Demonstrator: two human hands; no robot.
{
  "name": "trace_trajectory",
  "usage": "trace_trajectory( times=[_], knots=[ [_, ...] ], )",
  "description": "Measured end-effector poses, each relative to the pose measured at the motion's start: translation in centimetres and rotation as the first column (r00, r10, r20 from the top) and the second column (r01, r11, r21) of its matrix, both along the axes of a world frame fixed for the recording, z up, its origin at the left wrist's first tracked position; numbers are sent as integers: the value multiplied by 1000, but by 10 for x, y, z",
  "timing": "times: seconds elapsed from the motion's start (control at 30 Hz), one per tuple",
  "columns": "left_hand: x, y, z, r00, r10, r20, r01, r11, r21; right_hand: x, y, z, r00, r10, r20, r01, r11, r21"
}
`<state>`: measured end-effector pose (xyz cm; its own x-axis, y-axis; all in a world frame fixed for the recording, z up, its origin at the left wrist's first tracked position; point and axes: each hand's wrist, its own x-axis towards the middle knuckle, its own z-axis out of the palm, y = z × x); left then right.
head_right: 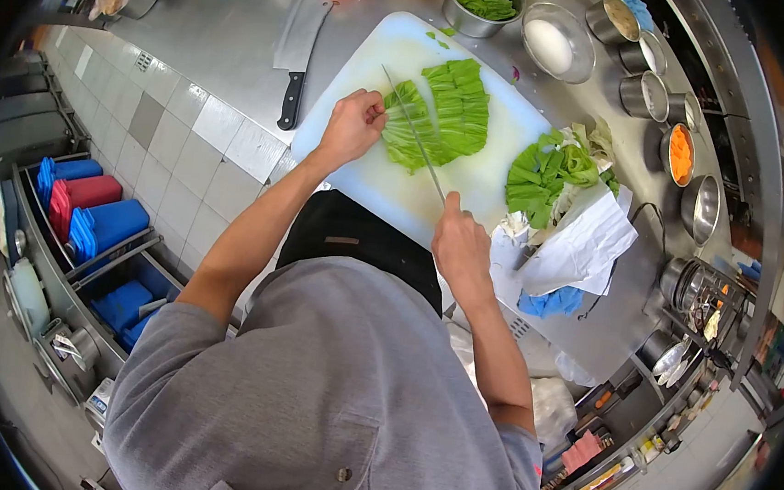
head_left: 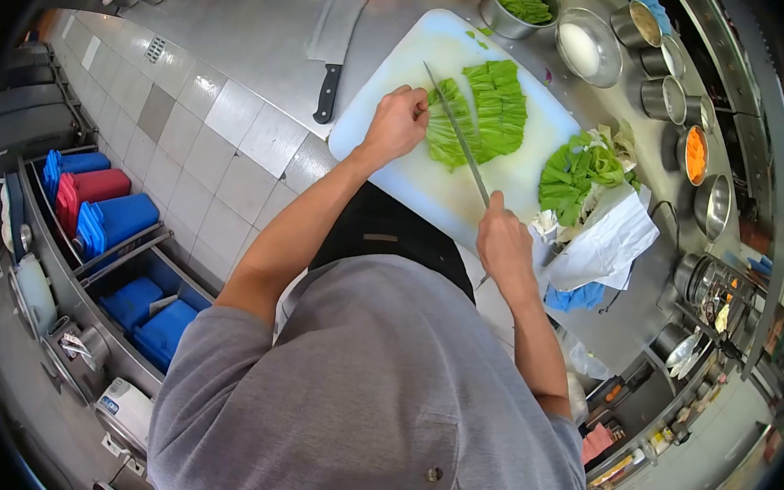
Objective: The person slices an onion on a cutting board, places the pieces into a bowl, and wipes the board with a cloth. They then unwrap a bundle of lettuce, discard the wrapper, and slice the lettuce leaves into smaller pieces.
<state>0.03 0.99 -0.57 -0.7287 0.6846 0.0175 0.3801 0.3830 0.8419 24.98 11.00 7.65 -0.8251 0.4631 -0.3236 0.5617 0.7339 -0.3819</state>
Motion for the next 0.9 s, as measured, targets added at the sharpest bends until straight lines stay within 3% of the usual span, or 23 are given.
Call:
trace_trajectory(
  times=[0.17, 0.27, 0.37, 0.43, 0.57, 0.7, 0.8, 0.9],
  knots=[
    [0, -1, -6, 999, -11, -30, 12, 1000, 18, -30, 3, -54, 984, -15, -177, 9, 999, -37],
    [6, -11, 1, 995, -38, 95, 37, 999, 11, -25, 18, -49, 965, -88, -246, 70, 994, -80],
    [25, -37, 27, 951, -156, -267, 139, 987, -79, 9, 26, -36, 937, -236, -259, 241, 970, -12],
    [30, -43, 16, 925, -239, -294, 205, 969, -141, 28, 41, -21, 926, -336, -171, 356, 930, 98],
    [33, -26, -2, 893, -268, -362, 239, 963, -124, 46, 51, -49, 965, -220, -145, 254, 925, 283],
    [26, 1, -2, 885, -301, -356, 291, 953, -82, 32, 13, -41, 971, -216, -101, 228, 966, 122],
    [22, 14, 1, 853, -338, -398, 334, 939, -81, 32, -5, -36, 951, -209, -228, 195, 977, -82],
    [18, 25, 3, 821, -343, -456, 344, 935, -84, 27, -9, -19, 938, -323, -123, 272, 909, -317]
  ],
)
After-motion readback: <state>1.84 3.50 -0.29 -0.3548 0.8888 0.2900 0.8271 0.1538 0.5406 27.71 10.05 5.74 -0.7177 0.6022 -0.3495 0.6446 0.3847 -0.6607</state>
